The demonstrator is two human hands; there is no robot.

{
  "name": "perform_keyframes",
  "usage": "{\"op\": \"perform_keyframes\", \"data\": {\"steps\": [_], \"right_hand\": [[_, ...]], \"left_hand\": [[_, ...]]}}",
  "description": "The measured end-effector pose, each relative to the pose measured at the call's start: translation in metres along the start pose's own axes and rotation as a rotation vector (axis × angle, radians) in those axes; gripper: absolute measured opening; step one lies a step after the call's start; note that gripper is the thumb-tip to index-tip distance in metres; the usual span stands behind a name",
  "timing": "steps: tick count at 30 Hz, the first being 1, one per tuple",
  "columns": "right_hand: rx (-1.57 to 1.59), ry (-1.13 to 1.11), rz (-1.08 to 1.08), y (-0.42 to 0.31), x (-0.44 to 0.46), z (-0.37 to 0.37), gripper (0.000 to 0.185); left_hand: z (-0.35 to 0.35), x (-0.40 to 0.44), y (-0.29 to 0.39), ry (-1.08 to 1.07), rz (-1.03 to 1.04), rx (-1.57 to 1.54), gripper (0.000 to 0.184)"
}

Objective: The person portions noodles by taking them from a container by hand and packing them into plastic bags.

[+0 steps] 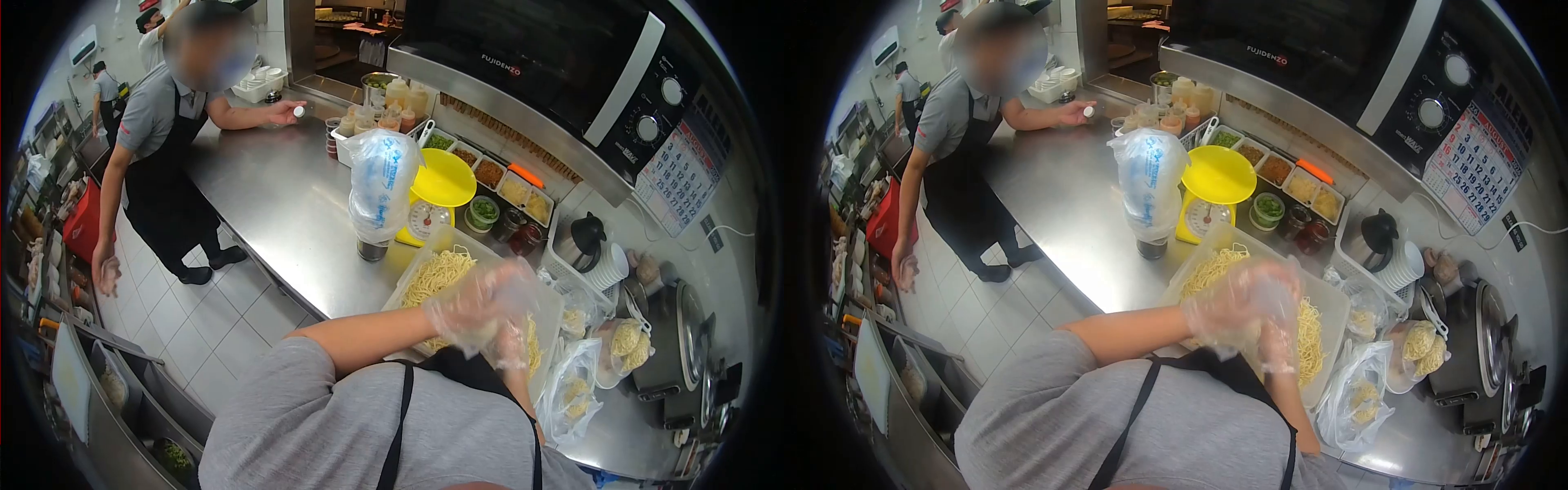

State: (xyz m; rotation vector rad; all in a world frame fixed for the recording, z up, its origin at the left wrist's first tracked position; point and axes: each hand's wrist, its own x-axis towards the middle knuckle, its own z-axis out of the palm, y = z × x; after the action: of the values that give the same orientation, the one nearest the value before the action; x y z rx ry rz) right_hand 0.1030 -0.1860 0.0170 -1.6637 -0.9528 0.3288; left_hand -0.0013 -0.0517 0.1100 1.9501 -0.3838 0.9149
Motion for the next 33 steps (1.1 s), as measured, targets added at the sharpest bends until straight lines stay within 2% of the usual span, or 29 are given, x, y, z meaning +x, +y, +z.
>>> {"op": "perform_keyframes", "data": {"steps": [1, 2, 3, 5, 6, 7, 9, 10, 12, 14, 16, 18, 19, 21, 22, 24, 25, 27, 30, 33], "right_hand": [[-0.035, 0.001, 0.023, 0.0, 0.007, -0.002, 0.072], [0.111, 0.001, 0.003, -0.009, 0.019, -0.001, 0.069], [0.111, 0.004, -0.003, -0.026, 0.023, -0.004, 0.069], [-0.145, 0.186, -0.532, -0.098, 0.02, -0.009, 0.055], [-0.146, 0.182, -0.529, -0.107, 0.02, -0.011, 0.055], [-0.192, 0.103, -0.49, -0.113, 0.023, -0.014, 0.047], [-0.24, 0.032, -0.449, -0.12, 0.02, -0.014, 0.041], [-0.158, 0.052, -0.386, -0.124, 0.017, -0.009, 0.035], [-0.076, 0.07, -0.334, -0.128, 0.015, -0.009, 0.029], [-0.063, 0.1, -0.405, -0.127, 0.01, -0.012, 0.024], [0.046, 0.149, -0.338, -0.125, 0.007, -0.009, 0.025], [0.145, 0.209, -0.259, -0.119, 0.006, -0.01, 0.026], [0.142, 0.294, -0.344, -0.112, 0.013, -0.013, 0.026], [0.06, 0.459, -0.462, -0.092, 0.031, -0.017, 0.031], [0.063, 0.463, -0.465, -0.084, 0.033, -0.011, 0.031], [0.81, 0.262, 0.016, -0.074, 0.025, 0.003, 0.047], [0.509, 0.145, -0.097, -0.076, 0.011, 0.003, 0.056], [0.208, 0.025, -0.208, -0.074, -0.003, 0.005, 0.066], [0.333, 0.072, -0.162, -0.036, 0.001, 0.019, 0.068], [0.417, 0.1, -0.126, -0.01, 0.005, 0.028, 0.071]], "left_hand": [[-0.001, 0.002, 0.001, 0.058, -0.167, -0.211, 0.043], [-0.002, 0.004, 0.0, 0.117, -0.332, -0.421, 0.042], [-0.003, 0.008, -0.005, 0.115, -0.327, -0.418, 0.042], [0.002, 0.008, -0.025, 0.002, -0.289, -0.153, 0.042], [0.009, 0.004, -0.037, 0.006, -0.292, -0.155, 0.042], [0.011, 0.007, -0.039, -0.08, -0.2, -0.141, 0.042], [0.014, 0.003, -0.037, -0.087, 0.124, -0.026, 0.042], [0.015, 0.001, -0.033, -0.09, 0.127, -0.028, 0.042], [0.019, -0.004, -0.027, -0.011, -0.077, 0.07, 0.041], [0.023, -0.009, -0.036, -0.024, -0.025, 0.103, 0.042], [0.021, -0.009, -0.043, -0.044, 0.029, 0.135, 0.044], [0.016, -0.003, -0.051, -0.028, -0.067, 0.22, 0.042], [0.012, 0.003, -0.043, -0.034, -0.066, 0.212, 0.042], [0.002, 0.015, -0.019, 0.13, -0.204, -0.219, 0.038], [0.001, 0.015, -0.019, 0.126, -0.202, -0.216, 0.038], [0.002, 0.012, -0.019, 0.237, 0.019, -0.059, 0.035], [0.002, 0.009, -0.014, 0.24, 0.023, -0.055, 0.035], [0.0, 0.001, 0.001, 0.135, 0.103, 0.068, 0.038], [-0.003, -0.005, 0.001, 0.107, 0.219, 0.067, 0.041], [-0.003, -0.004, 0.004, 0.103, 0.21, 0.044, 0.047]]}}
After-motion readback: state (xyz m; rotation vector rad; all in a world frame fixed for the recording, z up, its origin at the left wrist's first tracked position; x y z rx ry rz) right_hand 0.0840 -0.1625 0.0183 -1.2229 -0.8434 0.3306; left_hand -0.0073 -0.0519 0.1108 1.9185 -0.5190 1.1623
